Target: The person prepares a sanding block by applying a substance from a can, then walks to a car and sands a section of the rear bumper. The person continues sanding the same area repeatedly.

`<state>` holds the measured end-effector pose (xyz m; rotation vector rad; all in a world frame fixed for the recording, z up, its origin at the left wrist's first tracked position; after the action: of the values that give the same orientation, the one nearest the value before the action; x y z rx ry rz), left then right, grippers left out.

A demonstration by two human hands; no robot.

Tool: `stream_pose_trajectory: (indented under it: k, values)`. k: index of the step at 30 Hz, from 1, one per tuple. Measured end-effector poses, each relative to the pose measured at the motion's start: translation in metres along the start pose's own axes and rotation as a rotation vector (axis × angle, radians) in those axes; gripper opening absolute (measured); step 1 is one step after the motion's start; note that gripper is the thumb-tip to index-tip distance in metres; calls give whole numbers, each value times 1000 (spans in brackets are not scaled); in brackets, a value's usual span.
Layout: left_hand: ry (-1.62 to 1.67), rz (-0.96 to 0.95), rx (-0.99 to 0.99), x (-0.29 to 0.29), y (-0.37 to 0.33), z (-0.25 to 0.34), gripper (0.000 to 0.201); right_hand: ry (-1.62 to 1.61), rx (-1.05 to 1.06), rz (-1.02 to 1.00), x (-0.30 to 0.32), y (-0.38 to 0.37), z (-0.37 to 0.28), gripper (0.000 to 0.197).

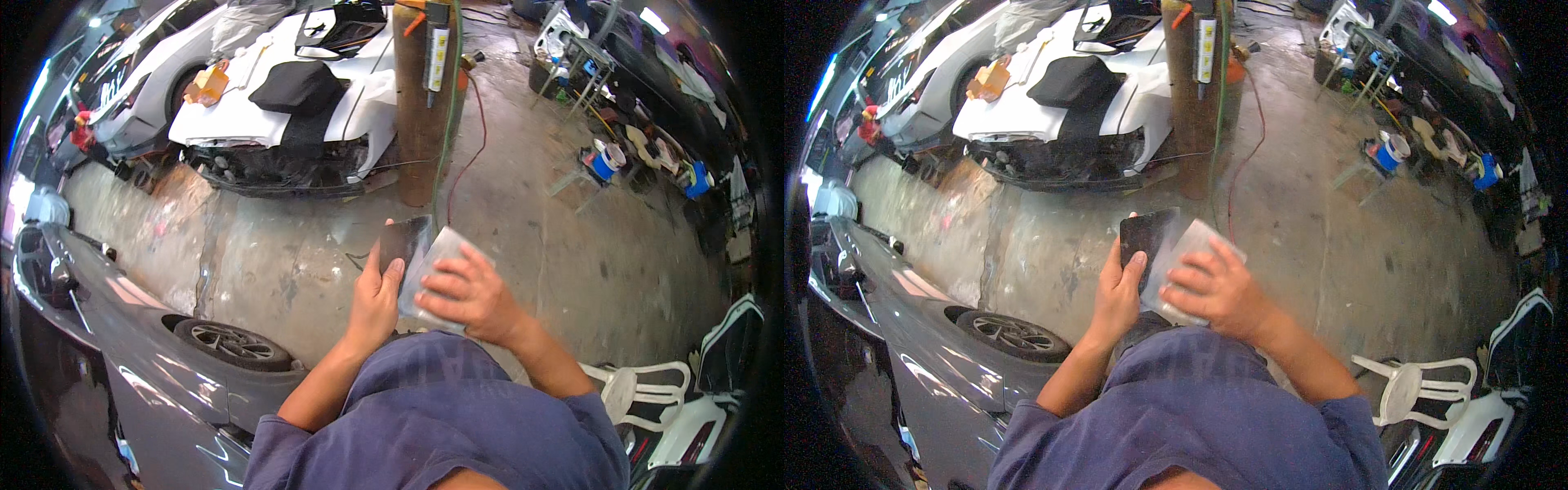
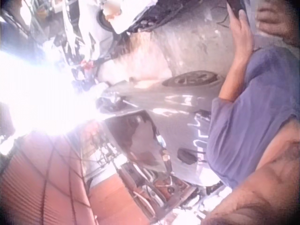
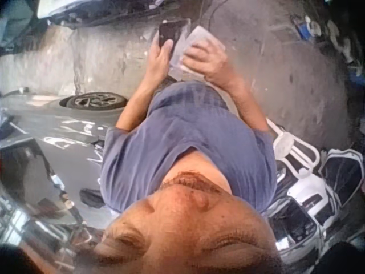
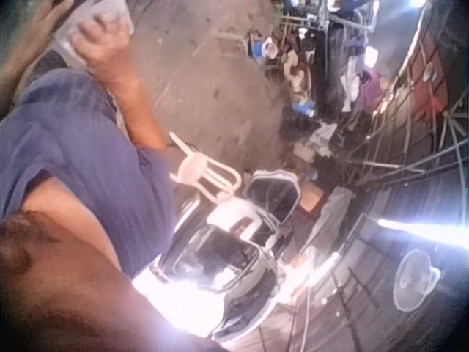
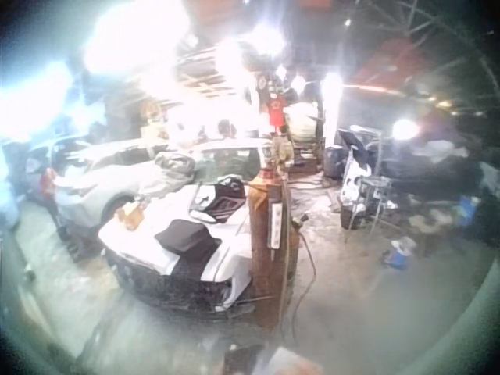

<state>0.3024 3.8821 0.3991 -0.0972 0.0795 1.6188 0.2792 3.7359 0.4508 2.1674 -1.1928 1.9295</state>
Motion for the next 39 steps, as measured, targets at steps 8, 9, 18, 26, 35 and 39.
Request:
stream_pose_trajectory:
  k: [8,9,18,26,35,39]
  values:
    - [-217,302,-111,64,-11,11,50,-147,50,-204,-54,-25,-6,34]
    - [-188,344,-125,75,-15,15,50,-151,36,-268,-62,-35,-1,33]
    - [602,575,148,235,-53,-38,32,-515,253,-7,-122,-196,-47,43]
    - [696,775,70,401,-61,-39,33,-198,158,-158,-278,-317,13,38]
    - [241,941,-103,539,-36,-4,33,-226,577,-191,-307,-463,-119,39]
    - [171,1009,-63,580,-27,9,34,-250,734,-307,-342,-493,-149,36]
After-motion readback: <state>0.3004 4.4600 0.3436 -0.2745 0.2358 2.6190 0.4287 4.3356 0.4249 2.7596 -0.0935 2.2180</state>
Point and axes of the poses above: each hand's wrist, its own y-axis away from the middle knuckle, its own x-axis out of the back of the hand, z = x × y, the point moved 8 cm from there along -y, towards the middle knuckle, and after that the axes turned 3 degrees about z, right-handed, at the moved point
